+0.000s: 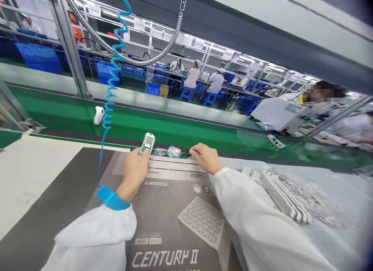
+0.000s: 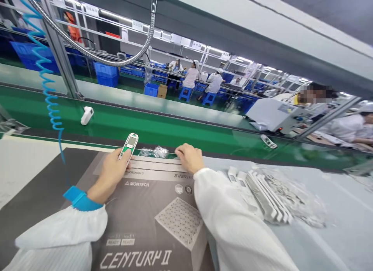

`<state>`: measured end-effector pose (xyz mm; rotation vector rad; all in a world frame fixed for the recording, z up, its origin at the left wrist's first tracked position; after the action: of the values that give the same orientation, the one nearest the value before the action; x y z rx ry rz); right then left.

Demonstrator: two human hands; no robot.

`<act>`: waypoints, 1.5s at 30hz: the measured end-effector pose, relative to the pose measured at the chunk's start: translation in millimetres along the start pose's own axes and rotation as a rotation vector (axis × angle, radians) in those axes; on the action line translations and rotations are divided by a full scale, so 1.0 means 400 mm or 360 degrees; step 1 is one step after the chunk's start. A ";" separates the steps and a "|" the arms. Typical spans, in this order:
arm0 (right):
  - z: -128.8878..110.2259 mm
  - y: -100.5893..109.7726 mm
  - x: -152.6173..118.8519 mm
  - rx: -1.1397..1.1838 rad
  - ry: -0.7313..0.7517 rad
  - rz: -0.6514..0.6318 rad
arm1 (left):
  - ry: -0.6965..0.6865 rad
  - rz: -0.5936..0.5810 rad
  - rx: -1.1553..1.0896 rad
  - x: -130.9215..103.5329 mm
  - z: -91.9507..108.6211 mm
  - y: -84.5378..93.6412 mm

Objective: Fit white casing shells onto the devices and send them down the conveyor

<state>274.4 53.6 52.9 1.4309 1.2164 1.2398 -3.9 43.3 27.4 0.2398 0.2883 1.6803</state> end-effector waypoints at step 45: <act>-0.111 -0.108 -0.112 0.1337 0.0086 -0.0056 | -0.0955 -0.0536 0.0847 -0.082 0.060 -0.092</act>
<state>223.5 16.5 10.0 1.9419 1.9162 0.7518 42.5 16.1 38.4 1.0123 0.2956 1.1080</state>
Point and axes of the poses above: each hand's wrist, its own x-axis towards the middle knuckle, its own y-axis out of the back of the hand, z = x × y, the point moved 5 cm from there along x, towards the middle knuckle, and after that the axes turned 2 degrees about -y, right-handed, at the moved point
